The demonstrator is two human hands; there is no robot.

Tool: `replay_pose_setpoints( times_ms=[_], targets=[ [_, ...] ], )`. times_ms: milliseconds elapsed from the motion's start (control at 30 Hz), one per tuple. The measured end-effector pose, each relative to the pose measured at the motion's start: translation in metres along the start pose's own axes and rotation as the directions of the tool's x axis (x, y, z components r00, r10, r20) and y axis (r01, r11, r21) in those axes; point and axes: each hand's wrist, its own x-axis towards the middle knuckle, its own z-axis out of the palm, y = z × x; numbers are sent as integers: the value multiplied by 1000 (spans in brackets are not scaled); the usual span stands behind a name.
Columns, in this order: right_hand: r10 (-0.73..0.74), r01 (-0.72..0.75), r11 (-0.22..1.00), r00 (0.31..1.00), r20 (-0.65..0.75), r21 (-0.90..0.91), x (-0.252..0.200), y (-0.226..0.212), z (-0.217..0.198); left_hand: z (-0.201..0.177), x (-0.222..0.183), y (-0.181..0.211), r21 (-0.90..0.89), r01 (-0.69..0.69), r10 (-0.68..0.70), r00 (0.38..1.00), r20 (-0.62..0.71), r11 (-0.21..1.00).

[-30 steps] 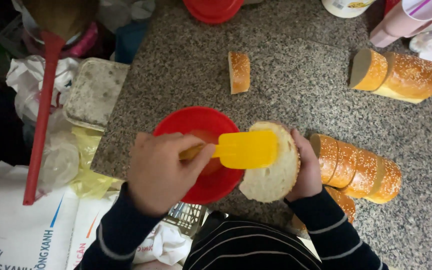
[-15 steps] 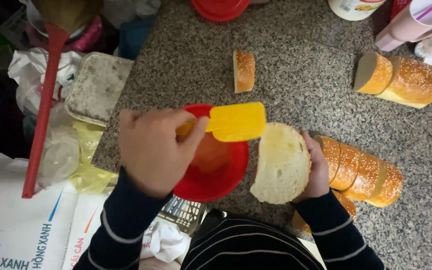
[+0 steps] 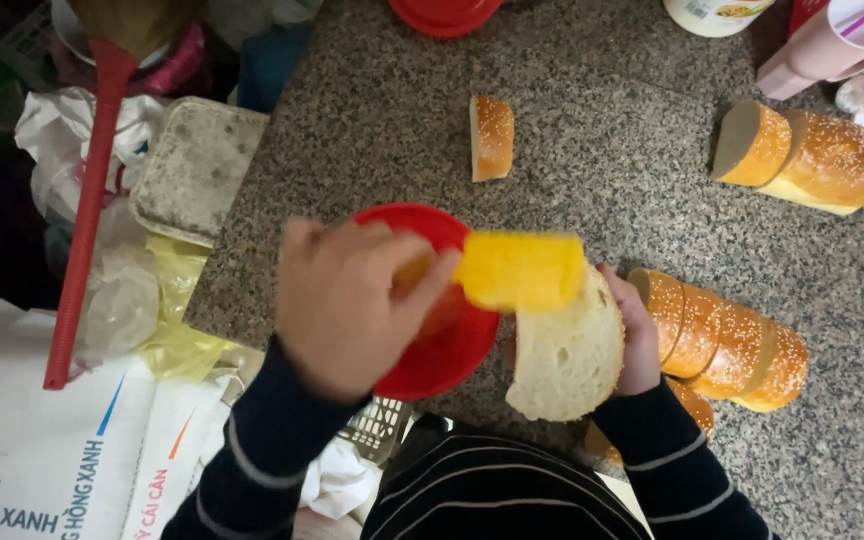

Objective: Spreading a liquid mixture onto bread slices using a spatula in a bakery production area.

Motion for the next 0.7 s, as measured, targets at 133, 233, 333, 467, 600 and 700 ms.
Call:
replay_pose_setpoints(
  times_ms=[133, 233, 333, 467, 600, 700],
  targets=[
    [49, -49, 999, 999, -3, -9, -12, -6, 14, -5, 2, -11, 152, 41, -15, 986, -169, 988],
    [30, -30, 1000, 999, -39, 8, -6, -6, 0, -4, -13, 0, -137, -8, 12, 999, 32, 991],
    [12, -9, 1000, 996, -86, 29, 1, -3, -12, 7, -24, -16, -65, 184, -164, 958, 235, 981],
    [119, -121, 992, 991, -58, -31, -15, -10, 19, -1, -31, -20, 60, 207, -210, 977, 41, 976],
    [81, -82, 997, 992, -93, -5, -12, -8, 16, 12, -32, -17, -80, 105, -100, 992, 73, 991],
    [46, -44, 999, 990, -130, 14, -11, -9, 7, 19, -33, -31, 164, 163, -175, 983, 63, 973]
  ],
)
